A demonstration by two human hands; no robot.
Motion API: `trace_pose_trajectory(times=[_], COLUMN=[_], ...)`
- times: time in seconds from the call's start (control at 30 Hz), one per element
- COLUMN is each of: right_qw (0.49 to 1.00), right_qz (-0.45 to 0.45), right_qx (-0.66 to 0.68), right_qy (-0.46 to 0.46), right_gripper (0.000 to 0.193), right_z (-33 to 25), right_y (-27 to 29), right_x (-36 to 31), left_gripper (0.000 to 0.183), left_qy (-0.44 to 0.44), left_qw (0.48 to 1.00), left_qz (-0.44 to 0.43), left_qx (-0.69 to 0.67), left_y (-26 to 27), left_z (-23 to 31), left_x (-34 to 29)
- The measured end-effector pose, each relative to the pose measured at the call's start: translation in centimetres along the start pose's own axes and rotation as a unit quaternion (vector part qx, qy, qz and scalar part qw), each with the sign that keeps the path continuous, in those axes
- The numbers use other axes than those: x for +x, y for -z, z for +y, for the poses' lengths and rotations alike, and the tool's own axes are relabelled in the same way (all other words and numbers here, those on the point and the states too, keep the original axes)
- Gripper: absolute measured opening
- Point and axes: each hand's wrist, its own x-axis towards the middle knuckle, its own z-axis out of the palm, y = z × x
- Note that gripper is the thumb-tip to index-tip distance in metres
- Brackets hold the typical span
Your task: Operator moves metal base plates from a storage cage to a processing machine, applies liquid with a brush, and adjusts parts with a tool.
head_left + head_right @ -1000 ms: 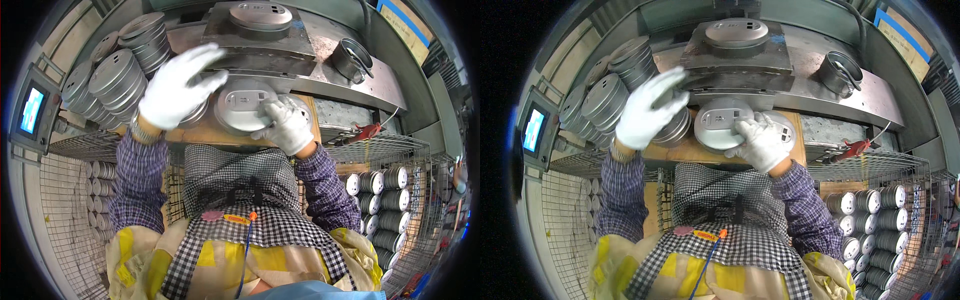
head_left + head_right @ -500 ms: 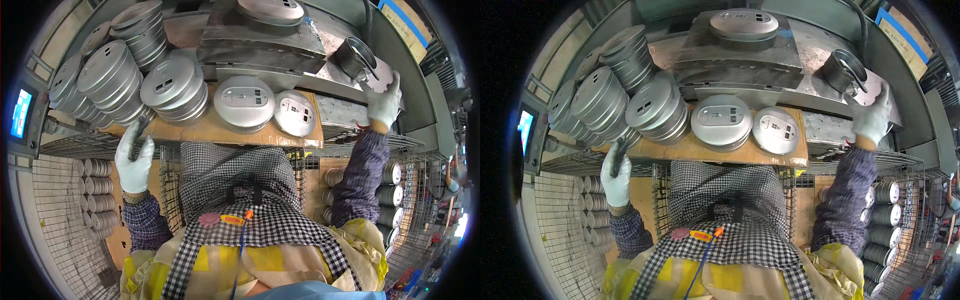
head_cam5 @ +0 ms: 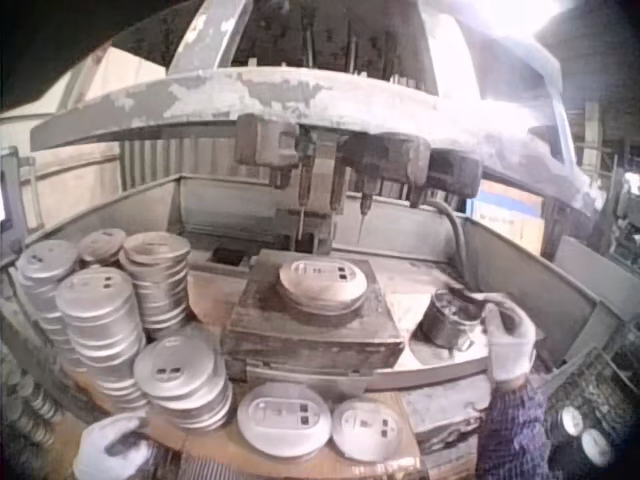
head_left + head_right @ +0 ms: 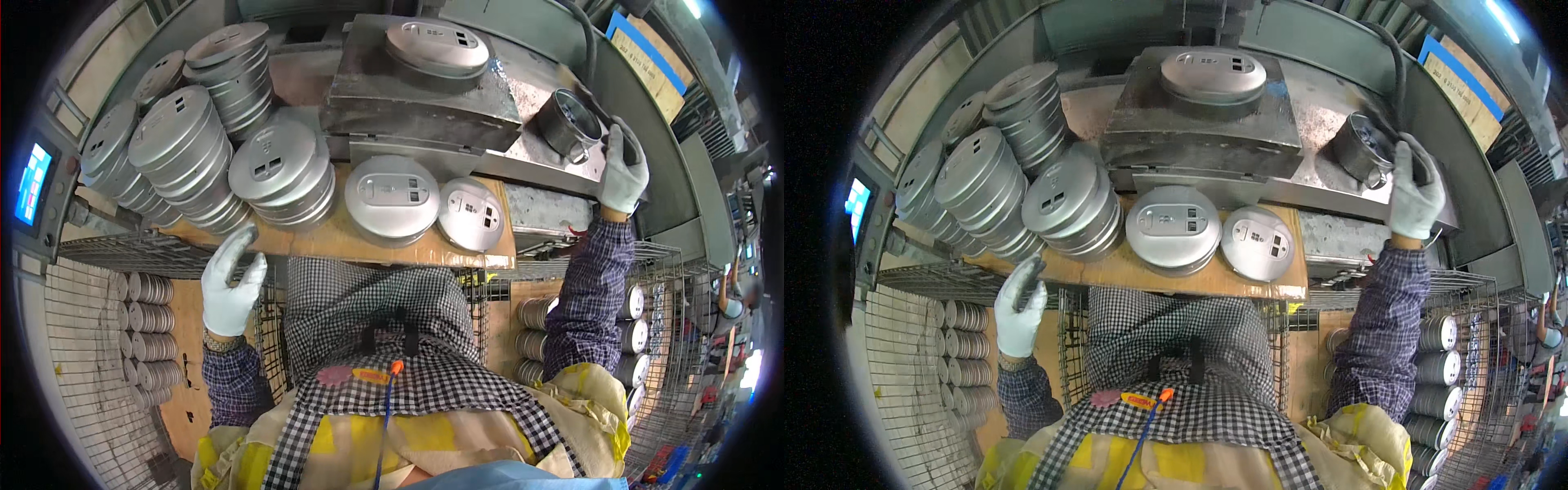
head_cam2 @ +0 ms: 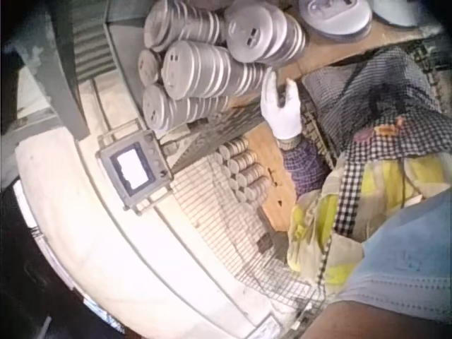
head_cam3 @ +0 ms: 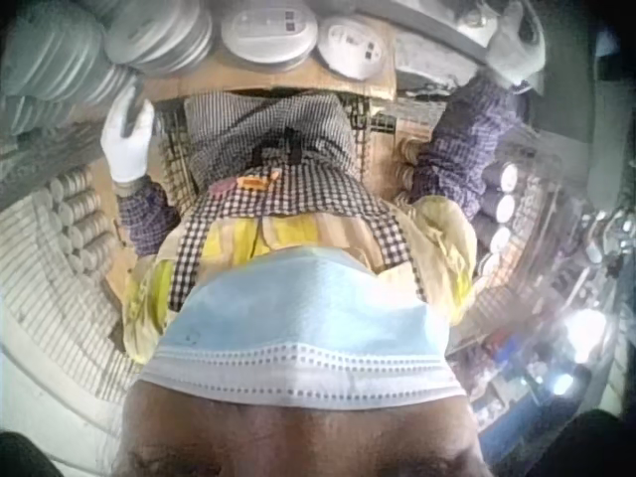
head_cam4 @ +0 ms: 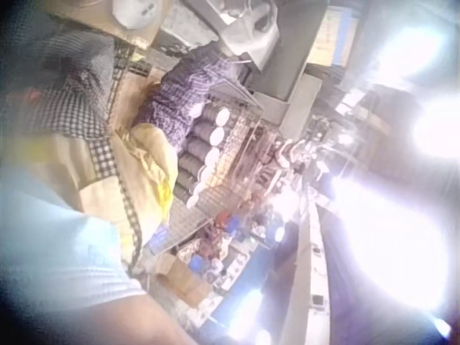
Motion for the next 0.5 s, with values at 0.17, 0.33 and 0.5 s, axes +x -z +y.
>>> trace_pose_trajectory(times=[0.17, 0.33, 0.5], right_qw=[0.983, 0.992, 0.984], right_qz=[-0.098, -0.087, -0.011], right_qx=[0.153, 0.083, 0.17], right_qy=[0.031, 0.042, -0.048], right_gripper=[0.019, 0.026, 0.022], right_z=[-8.1, -9.5, -8.5], right_y=[-7.6, -13.3, -10.2], right_x=[-0.5, 2.3, 0.6], left_gripper=[0.044, 0.045, 0.042], left_qy=[-0.07, -0.104, -0.105], left_qw=[0.997, 0.991, 0.993], left_qz=[-0.031, -0.056, -0.045], left_qx=[-0.016, -0.064, -0.025], left_y=[-1.7, -3.6, -1.7], left_z=[1.2, 2.8, 2.0], left_x=[1.3, 1.5, 0.2])
